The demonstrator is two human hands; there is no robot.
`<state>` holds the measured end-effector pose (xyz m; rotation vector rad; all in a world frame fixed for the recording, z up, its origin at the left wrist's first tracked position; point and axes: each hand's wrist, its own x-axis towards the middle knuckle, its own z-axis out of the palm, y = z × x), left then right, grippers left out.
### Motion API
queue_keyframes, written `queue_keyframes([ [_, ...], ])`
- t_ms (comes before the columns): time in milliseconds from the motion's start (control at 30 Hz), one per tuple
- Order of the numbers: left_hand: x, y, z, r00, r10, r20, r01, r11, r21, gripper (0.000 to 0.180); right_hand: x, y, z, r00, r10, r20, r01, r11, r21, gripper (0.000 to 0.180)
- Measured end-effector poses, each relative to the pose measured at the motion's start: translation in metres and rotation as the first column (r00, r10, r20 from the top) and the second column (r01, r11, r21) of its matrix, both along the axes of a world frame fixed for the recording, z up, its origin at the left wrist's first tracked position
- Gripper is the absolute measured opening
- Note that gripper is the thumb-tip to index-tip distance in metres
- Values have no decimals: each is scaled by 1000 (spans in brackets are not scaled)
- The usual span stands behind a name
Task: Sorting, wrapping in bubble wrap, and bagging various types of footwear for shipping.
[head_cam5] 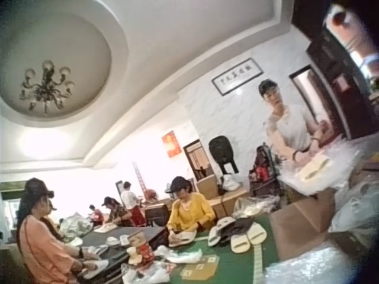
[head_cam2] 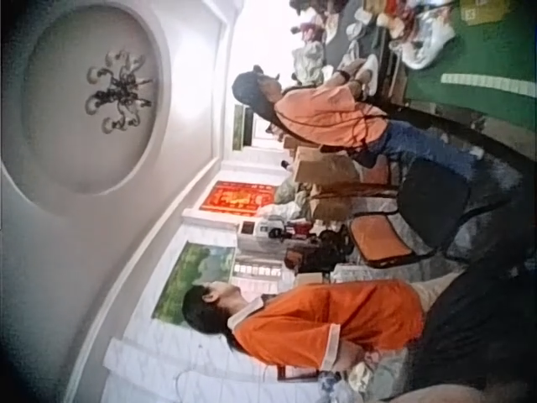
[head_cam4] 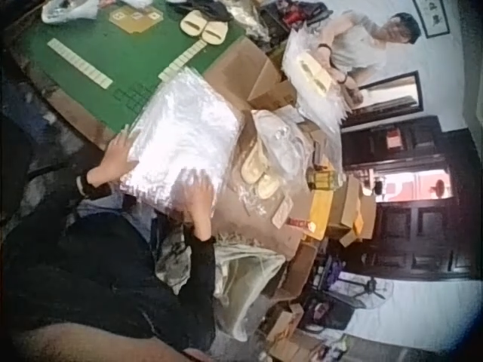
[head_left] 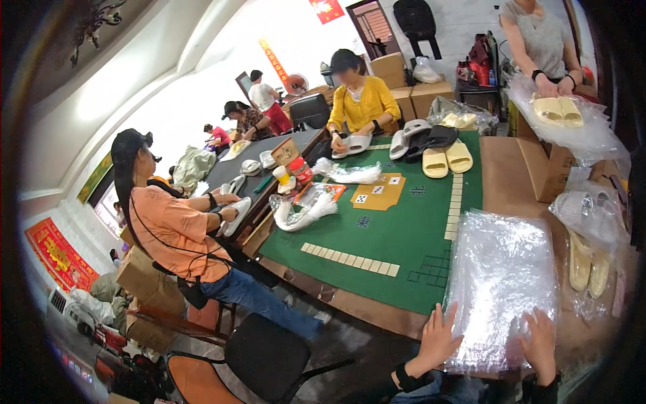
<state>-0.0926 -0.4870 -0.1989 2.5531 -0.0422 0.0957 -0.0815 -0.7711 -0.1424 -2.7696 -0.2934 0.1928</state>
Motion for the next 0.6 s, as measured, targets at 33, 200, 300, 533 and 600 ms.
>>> queue_keyframes([
  [33, -1, 0, -2, 1000, -17, 1, 17, 1000, -10, 92, 2, -3, -7, 1000, -17, 1, 17, 1000, -10, 59],
  [200, 1, -1, 14, 995, -3, -99, -15, 984, -177, 97, 25, -16, -34, 929, -368, -22, 368, 922, 123, 80],
  [300, 17, 2, -2, 992, -16, -124, -22, 954, -298, 101, 29, -26, -54, 923, -377, -78, 385, 903, 192, 91],
  [533, 29, 7, 4, 906, -97, -412, -353, 363, -862, 89, 37, -33, -72, 967, -255, -18, 238, 871, 431, 94],
  [600, 25, 14, 0, 906, -152, -395, -320, 367, -874, 88, 38, -27, -70, 985, -169, 42, 137, 901, 412, 95],
])
